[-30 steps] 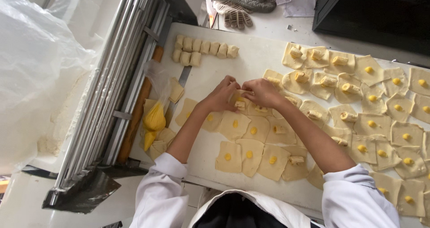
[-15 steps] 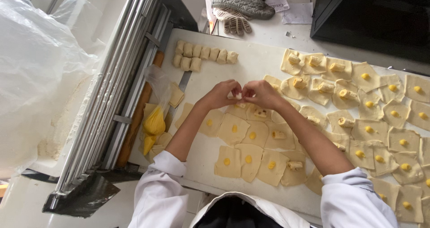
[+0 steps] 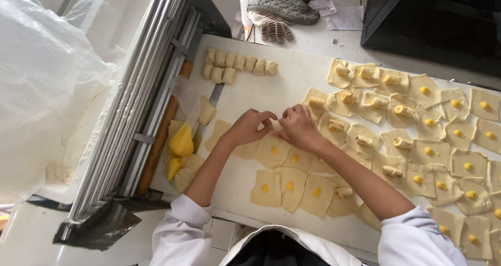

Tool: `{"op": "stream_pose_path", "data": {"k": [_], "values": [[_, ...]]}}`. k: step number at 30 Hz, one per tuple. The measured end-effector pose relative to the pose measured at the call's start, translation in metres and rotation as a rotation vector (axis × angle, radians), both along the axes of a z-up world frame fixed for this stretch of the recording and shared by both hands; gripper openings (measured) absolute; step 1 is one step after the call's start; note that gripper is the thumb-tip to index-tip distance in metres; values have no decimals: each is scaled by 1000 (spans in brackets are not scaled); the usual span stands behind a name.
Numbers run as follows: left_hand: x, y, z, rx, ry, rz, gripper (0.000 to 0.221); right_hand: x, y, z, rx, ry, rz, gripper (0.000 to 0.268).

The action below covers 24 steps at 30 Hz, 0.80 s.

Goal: The person pipes a yellow filling from a bag onto squares of dough and then folds the dough around small pieces of fruit one by one.

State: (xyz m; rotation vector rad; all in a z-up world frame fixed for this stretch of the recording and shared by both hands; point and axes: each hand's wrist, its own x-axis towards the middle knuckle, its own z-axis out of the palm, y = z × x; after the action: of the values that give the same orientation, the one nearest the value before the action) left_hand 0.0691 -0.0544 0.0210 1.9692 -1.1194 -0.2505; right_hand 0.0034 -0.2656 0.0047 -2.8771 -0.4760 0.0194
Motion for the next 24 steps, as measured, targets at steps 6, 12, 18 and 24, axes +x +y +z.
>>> {"op": "stream_pose_path", "data": {"k": [6, 12, 18, 24], "values": [[-15, 18, 11, -23, 111, 293, 21, -17, 14, 5, 151, -100, -25, 38], [-23, 18, 0, -652, 982, 254, 47, -8, 7, 57, 869, 348, -183, 43], [-61, -10, -32, -959, 1207, 147, 40, -11, 8, 74, 1306, 468, -259, 42], [-83, -22, -35, -1081, 1286, 404, 30, -31, 27, 57, 1007, 138, -148, 55]]}}
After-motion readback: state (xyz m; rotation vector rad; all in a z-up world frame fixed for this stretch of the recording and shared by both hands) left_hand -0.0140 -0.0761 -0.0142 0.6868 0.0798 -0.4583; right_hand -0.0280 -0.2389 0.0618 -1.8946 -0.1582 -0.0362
